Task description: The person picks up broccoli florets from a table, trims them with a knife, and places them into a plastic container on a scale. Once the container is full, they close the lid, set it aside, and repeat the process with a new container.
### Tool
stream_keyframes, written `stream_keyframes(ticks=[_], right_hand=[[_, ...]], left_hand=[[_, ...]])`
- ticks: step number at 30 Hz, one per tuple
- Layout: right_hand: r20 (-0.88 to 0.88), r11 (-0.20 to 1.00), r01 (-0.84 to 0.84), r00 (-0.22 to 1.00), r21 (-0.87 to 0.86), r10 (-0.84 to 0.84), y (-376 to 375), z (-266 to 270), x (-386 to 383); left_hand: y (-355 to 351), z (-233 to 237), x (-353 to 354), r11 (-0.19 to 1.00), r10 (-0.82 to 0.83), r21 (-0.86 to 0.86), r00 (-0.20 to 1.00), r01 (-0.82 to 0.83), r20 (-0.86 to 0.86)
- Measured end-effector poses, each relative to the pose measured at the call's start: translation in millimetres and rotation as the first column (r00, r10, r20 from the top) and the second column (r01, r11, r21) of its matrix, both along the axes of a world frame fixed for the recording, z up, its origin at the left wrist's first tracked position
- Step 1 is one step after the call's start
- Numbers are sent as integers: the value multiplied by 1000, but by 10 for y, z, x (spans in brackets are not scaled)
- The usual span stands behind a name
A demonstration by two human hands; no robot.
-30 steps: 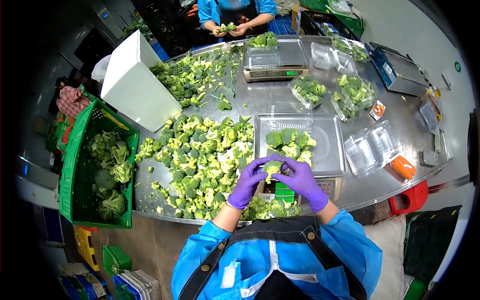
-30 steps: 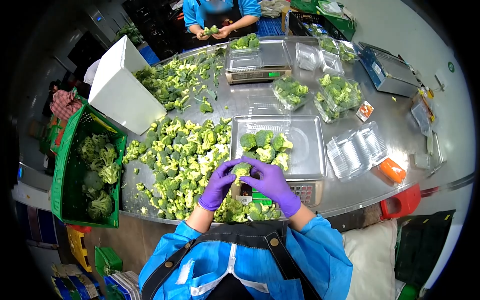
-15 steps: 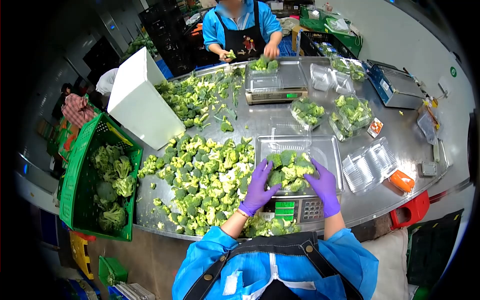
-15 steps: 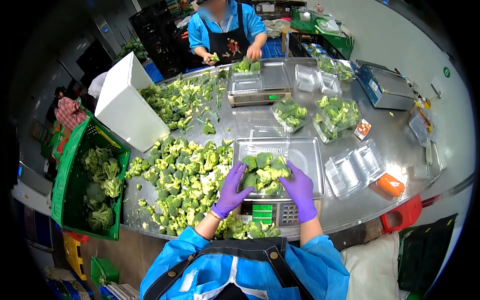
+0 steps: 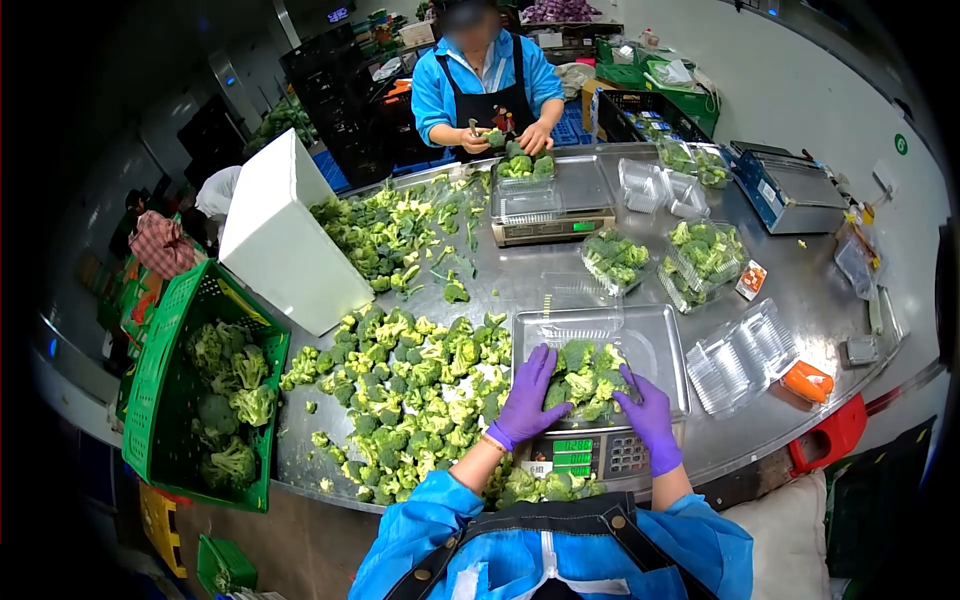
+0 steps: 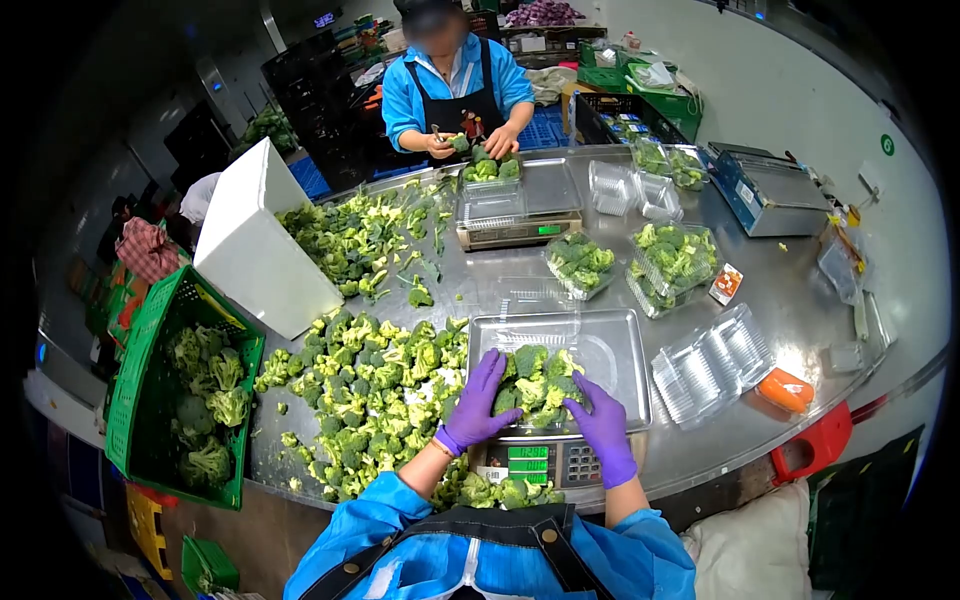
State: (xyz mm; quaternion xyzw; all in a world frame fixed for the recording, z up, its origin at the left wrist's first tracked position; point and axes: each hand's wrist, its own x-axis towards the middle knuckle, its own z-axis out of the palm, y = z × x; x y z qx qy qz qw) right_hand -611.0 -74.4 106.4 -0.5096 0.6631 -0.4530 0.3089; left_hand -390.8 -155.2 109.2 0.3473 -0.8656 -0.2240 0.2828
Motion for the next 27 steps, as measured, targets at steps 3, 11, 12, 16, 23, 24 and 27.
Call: stream_keyframes(ticks=[3, 11, 12, 16, 23, 24, 27], right_hand=[[-55, 997, -4, 998, -71, 0, -14, -28, 13], [-281, 987, 57, 954, -153, -99, 19, 52, 107], [-304, 988, 50, 948, -146, -93, 23, 47, 100], [-364, 976, 91, 918, -196, -158, 17, 46, 122], [-386, 970, -64, 922, -237, -33, -102, -136, 5], [-352, 983, -81, 936, -166, 18, -98, -43, 20], [-304, 996, -93, 948, 9, 91, -78, 255, 80]], left_hand=[[-22, -11, 1, 1000, -20, -23, 1000, 20, 11], [-16, -25, 31, 999, -22, -44, 999, 23, 28], [-9, -22, 26, 999, -22, -43, 999, 23, 29], [5, -16, 18, 999, 50, -14, 997, -49, 53], [-27, 0, 33, 996, 63, -81, 973, -46, 222], [-46, -13, 36, 996, 63, -83, 973, -45, 224], [-47, -47, 39, 997, 36, -70, 974, -20, 225]])
